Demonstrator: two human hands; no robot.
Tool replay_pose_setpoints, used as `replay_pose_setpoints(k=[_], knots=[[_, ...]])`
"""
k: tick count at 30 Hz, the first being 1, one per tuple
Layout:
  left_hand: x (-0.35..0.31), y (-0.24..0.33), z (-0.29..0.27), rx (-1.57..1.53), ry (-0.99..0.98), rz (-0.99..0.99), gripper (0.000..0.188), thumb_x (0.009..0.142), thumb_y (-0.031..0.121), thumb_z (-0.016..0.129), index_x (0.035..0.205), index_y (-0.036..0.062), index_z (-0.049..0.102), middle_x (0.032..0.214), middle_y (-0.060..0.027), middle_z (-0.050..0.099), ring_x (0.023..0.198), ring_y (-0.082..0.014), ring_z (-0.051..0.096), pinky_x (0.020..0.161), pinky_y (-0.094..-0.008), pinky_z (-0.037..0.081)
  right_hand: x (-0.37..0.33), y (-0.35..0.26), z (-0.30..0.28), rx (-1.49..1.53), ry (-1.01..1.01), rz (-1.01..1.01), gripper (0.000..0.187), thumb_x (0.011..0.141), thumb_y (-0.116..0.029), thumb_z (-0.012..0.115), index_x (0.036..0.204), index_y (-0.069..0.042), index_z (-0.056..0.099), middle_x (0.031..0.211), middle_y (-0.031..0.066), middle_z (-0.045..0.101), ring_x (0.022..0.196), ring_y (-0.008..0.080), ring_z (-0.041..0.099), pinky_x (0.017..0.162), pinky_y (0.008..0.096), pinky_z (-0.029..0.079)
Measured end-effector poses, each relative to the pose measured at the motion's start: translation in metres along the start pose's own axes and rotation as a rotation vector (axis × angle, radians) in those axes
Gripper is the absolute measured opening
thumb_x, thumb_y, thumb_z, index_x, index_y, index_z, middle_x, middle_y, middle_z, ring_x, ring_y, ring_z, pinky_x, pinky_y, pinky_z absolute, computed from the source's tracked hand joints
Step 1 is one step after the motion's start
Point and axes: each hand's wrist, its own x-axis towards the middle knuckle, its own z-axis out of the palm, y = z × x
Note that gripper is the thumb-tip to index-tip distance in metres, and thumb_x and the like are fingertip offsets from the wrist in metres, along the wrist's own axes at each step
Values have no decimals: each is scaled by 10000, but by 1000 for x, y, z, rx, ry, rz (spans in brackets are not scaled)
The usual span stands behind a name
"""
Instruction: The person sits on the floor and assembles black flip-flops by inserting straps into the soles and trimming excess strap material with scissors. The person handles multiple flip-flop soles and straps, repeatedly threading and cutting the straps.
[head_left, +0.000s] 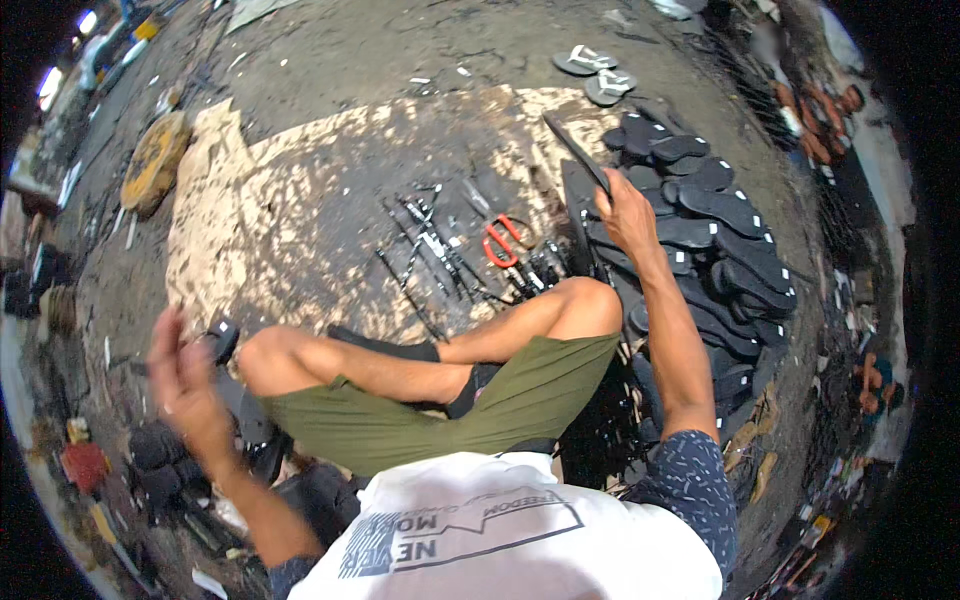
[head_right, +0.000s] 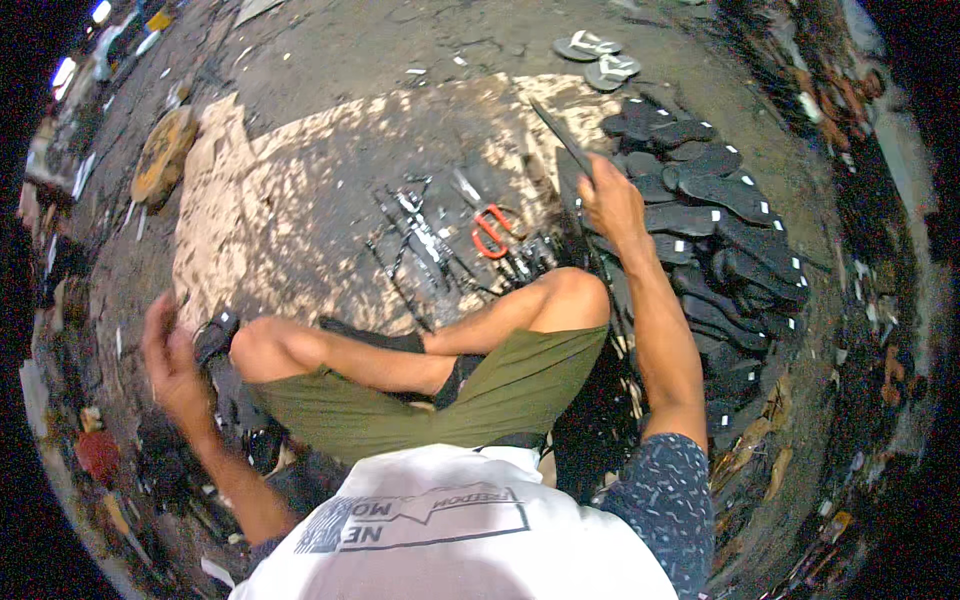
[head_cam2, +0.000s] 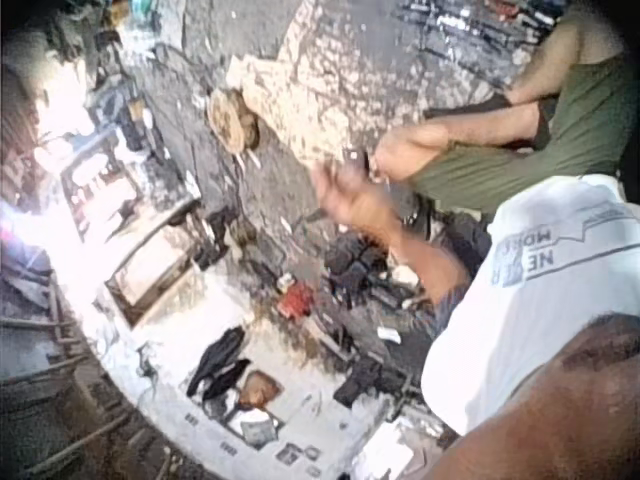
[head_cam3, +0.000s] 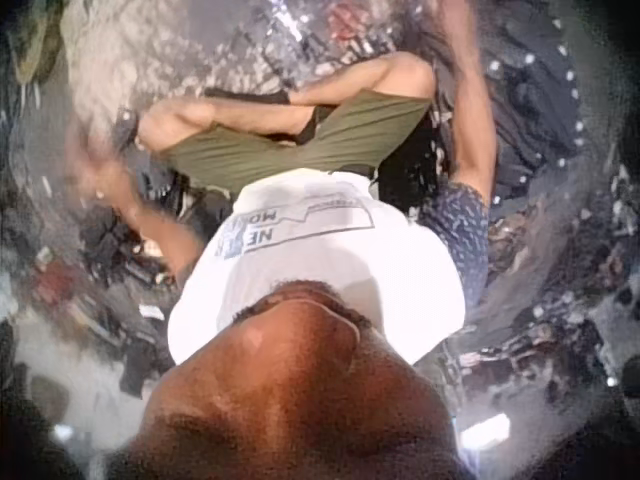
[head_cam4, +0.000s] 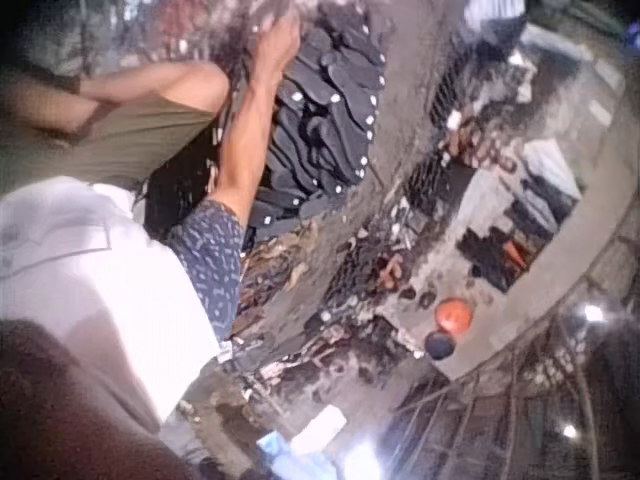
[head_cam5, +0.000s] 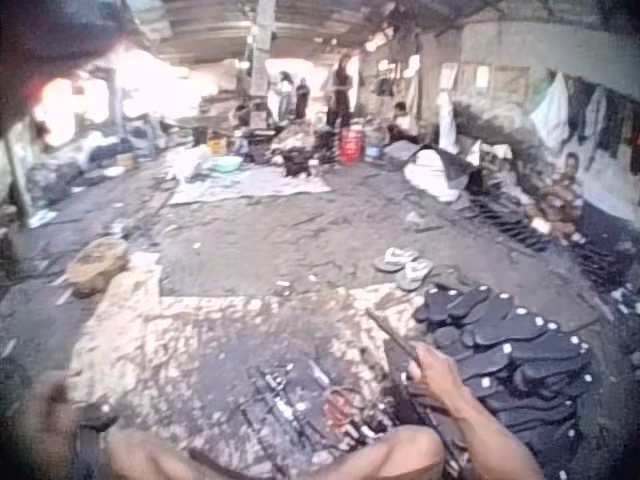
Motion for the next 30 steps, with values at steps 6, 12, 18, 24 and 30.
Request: replay_pose_setpoints(k=[6,12,18,24,30], knots=[[-8,80,114,-57,-761,259,611,876,101,775,1432,12,537,1367,-128,639,1260,-221,599,1080,-379,471,-10,-223,-20,586,-472,-833,320,949,-224,733,1163,-33,591,919,170,715,859,363,716,719,442,557],[-25,74,80,-781,-719,-568,474,945,119,717,1357,-35,541,1154,-71,682,1007,-132,667,867,-295,567,-17,-258,-2,1441,-806,-84,312,1018,-145,674,1287,2,616,1109,57,717,931,74,653,791,233,533],[-29,53,78,-812,-730,-568,495,926,102,641,1391,-19,521,1197,-88,675,1021,-156,674,910,-302,551,-25,-280,1,1382,-748,24,331,979,-154,732,1250,19,655,968,1,699,835,52,629,728,234,532],[-49,29,97,-1614,-610,-809,498,1029,322,579,1394,-6,496,988,-67,625,774,-173,626,678,-326,540,-26,-289,-18,1431,-756,-10,344,999,-207,713,1287,-33,641,1002,31,713,859,75,666,715,236,545],[-37,18,110,-2622,-1048,-618,744,1062,432,471,1637,59,181,1067,-214,540,680,-261,596,591,-350,488,36,-185,114,1144,-300,294,347,1036,-304,643,1245,-29,672,1081,87,740,945,134,679,797,280,540]])
